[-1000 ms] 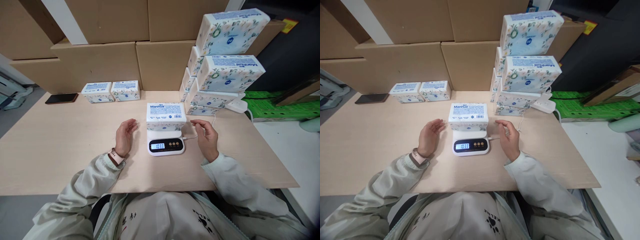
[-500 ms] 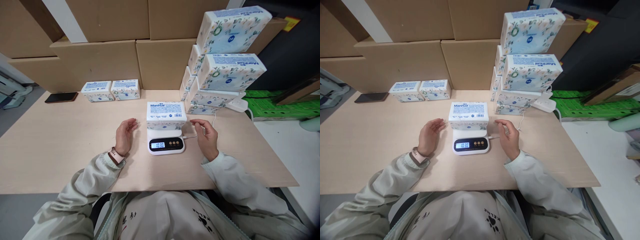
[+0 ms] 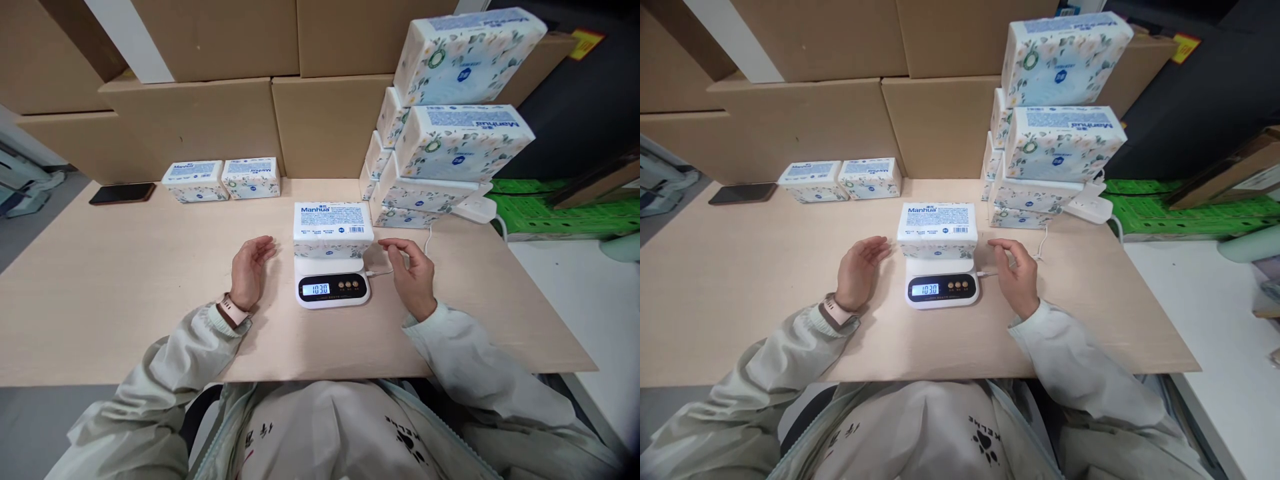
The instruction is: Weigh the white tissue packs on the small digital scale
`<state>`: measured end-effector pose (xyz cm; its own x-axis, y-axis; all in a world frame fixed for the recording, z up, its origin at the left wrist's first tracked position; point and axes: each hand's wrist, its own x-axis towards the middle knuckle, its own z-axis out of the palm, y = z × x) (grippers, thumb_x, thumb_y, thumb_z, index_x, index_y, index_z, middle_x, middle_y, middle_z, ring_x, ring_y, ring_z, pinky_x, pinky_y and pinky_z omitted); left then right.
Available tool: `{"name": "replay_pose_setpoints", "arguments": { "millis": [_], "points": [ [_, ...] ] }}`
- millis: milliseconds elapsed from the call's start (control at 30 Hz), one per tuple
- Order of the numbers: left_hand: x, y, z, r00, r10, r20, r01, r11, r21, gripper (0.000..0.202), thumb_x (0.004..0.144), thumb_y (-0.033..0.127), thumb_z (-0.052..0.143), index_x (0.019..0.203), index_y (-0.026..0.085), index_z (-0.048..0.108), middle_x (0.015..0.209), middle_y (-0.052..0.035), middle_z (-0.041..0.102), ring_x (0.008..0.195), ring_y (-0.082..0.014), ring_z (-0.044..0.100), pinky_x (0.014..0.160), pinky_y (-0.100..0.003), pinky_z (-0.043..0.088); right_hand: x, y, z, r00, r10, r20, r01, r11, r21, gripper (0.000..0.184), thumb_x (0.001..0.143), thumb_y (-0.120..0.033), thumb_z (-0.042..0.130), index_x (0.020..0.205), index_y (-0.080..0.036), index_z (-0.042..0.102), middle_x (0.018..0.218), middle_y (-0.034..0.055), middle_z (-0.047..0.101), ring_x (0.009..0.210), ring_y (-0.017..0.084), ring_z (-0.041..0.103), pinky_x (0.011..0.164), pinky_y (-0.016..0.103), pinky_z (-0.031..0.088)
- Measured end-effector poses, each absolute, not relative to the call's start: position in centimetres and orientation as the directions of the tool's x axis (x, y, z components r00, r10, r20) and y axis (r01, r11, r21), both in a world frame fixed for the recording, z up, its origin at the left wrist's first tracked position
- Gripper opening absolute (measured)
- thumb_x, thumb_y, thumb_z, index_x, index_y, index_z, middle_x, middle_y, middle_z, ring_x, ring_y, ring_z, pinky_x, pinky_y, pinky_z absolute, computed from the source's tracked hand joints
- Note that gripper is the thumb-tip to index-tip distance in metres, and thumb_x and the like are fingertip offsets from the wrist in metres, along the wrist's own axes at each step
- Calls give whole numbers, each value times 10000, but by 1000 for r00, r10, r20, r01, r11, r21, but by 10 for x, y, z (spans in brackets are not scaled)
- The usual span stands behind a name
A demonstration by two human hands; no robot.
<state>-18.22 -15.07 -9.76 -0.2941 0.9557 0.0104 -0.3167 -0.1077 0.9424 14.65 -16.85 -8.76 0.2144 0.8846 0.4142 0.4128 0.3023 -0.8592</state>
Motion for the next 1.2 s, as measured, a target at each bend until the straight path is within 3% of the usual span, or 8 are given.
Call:
{"name": "replay_pose_setpoints", "arguments": {
  "millis": [400, 533, 733, 867, 933, 1000, 1100, 1200],
  "points": [
    [-183, -150, -98, -288, 958, 12, -273, -94, 957, 404, 881, 532, 707, 1021, 160, 776, 1152, -125, 772, 1016, -218, 736, 1013, -392, 603, 145, -168, -88, 186, 893, 410, 422, 305, -854, 318, 1027, -511, 600, 1054, -247, 776, 1093, 84, 814, 1072, 270, 752, 1000, 488, 563],
    [-182, -154, -92, -252, 967, 32, -232, -92, 968, 411, 922, 536, 662, 1057, 168, 788, 1258, -141, 763, 1173, -277, 729, 1111, -470, 572, 145, -168, -89, 124, 920, 371, 416, 291, -861, 379, 1021, -560, 605, 1185, -255, 756, 1215, 104, 798, 1164, 287, 736, 1071, 539, 557],
    [-182, -163, -67, -80, 962, 261, 183, -243, 953, 521, 1073, 546, 492, 1329, 191, 776, 1506, -99, 675, 1512, -285, 558, 1361, -502, 337, 142, -168, -87, -10, 963, 268, 405, 249, -880, 633, 1014, -677, 559, 1536, -319, 572, 1560, 111, 636, 1469, 332, 580, 1283, 655, 393],
    [-176, -164, -56, 35, 979, 202, 251, -204, 946, 652, 1068, 655, 442, 1465, 210, 705, 1642, -71, 542, 1644, -295, 375, 1413, -528, 209, 132, -167, -81, -111, 978, 177, 364, 206, -909, 755, 1000, -724, 545, 1653, -373, 406, 1711, 79, 471, 1614, 354, 401, 1353, 698, 262],
    [-168, -166, -50, 145, 975, 166, 227, -196, 954, 685, 1047, 687, 485, 1533, 234, 650, 1691, -52, 469, 1667, -301, 317, 1424, -521, 180, 125, -170, -79, -201, 962, 183, 325, 242, -914, 755, 1011, -699, 546, 1672, -394, 351, 1723, 66, 446, 1624, 341, 375, 1357, 686, 273],
    [-157, -168, -38, 242, 950, 196, 183, -243, 953, 698, 1039, 672, 543, 1605, 263, 574, 1725, -30, 408, 1669, -305, 307, 1423, -506, 214, 119, -174, -77, -199, 949, 244, 296, 296, -908, 747, 1005, -678, 574, 1658, -383, 361, 1669, 84, 495, 1591, 335, 418, 1338, 664, 336],
    [-133, -168, -4, 367, 849, 379, 90, -438, 894, 668, 1062, 600, 573, 1661, 316, 489, 1756, 34, 348, 1683, -291, 260, 1422, -458, 244, 123, -169, -66, 34, 871, 490, 296, 459, -838, 770, 961, -679, 647, 1607, -332, 409, 1582, 129, 544, 1543, 355, 484, 1322, 637, 379],
    [-95, -152, 40, 464, 680, 568, -15, -635, 772, 620, 1083, 564, 545, 1655, 332, 484, 1764, 106, 333, 1698, -283, 201, 1413, -420, 249, 148, -142, -35, 282, 564, 776, 355, 690, -631, 710, 957, -655, 668, 1540, -319, 439, 1590, 118, 512, 1560, 361, 482, 1343, 602, 347]
  ]
}}
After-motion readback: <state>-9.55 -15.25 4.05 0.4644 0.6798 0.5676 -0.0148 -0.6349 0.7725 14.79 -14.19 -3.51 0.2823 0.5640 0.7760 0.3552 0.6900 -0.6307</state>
